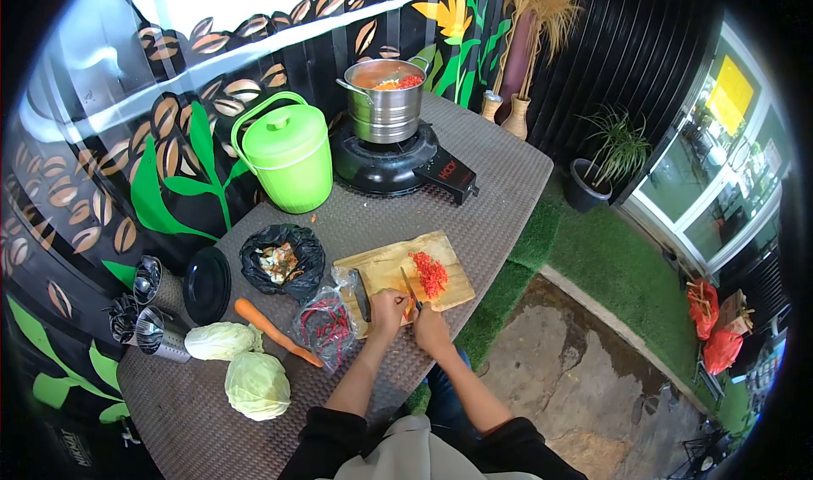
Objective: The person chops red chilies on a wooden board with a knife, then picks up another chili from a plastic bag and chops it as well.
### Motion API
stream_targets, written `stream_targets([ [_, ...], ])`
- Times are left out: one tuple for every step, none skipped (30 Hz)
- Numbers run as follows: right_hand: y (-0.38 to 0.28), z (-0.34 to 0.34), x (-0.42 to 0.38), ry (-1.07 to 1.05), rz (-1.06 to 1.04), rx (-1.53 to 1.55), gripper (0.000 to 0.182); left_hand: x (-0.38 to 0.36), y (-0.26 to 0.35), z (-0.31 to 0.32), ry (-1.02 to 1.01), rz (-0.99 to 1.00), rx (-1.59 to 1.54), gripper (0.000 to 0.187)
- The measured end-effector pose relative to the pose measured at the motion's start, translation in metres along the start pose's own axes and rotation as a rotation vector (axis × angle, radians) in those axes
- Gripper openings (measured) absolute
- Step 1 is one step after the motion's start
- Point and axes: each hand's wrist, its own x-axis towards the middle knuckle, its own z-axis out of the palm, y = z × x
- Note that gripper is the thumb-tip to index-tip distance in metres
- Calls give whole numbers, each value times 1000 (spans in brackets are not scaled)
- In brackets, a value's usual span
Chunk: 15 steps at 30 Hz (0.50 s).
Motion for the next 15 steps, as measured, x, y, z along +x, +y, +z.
stream_targets([
  [-5, 5, -3, 49, 69, 32, 36, 0, -1, 1, 13, 37, -16, 13],
  [-7, 6, -5, 96, 140, 65, 37, -1, -1, 1, 25, 71, -31, 13],
  [-8, 5, -4, 94, 143, 65, 37, -1, -1, 1, 23, 69, -31, 13],
  [-8, 1, 0, 55, 135, 68, 36, -1, -1, 1, 19, 82, -23, 13],
  [-8, -1, 2, 18, 127, 72, 36, -1, 0, -1, 14, 96, -15, 14],
  [-3, -1, 5, 19, 127, 73, 36, -2, 2, -1, 14, 97, -14, 14],
  [5, -3, 10, -24, 73, 74, 36, -3, 5, -1, 7, 36, -15, 13],
  [3, -7, 11, -68, 17, 75, 36, -2, 6, -1, 2, -26, -15, 13],
  [1, -8, 8, -68, 15, 75, 36, -2, 5, -1, 3, -26, -14, 13],
  [-2, -6, 1, -32, 46, 52, 37, -3, 5, -1, 0, -17, -13, 13],
  [-7, -6, -4, 6, 78, 28, 37, -2, 5, -1, -3, -8, -12, 13],
  [-9, -1, -5, 8, 78, 29, 37, -2, 5, -1, -4, -5, -12, 13],
  [-10, 5, -6, 48, 114, 28, 37, -2, 5, -1, 1, 29, -11, 13],
  [-11, 8, -6, 87, 150, 26, 37, -2, 6, -1, 6, 63, -9, 13],
  [-9, 8, -3, 87, 149, 26, 37, -2, 7, -1, 7, 63, -9, 13],
])
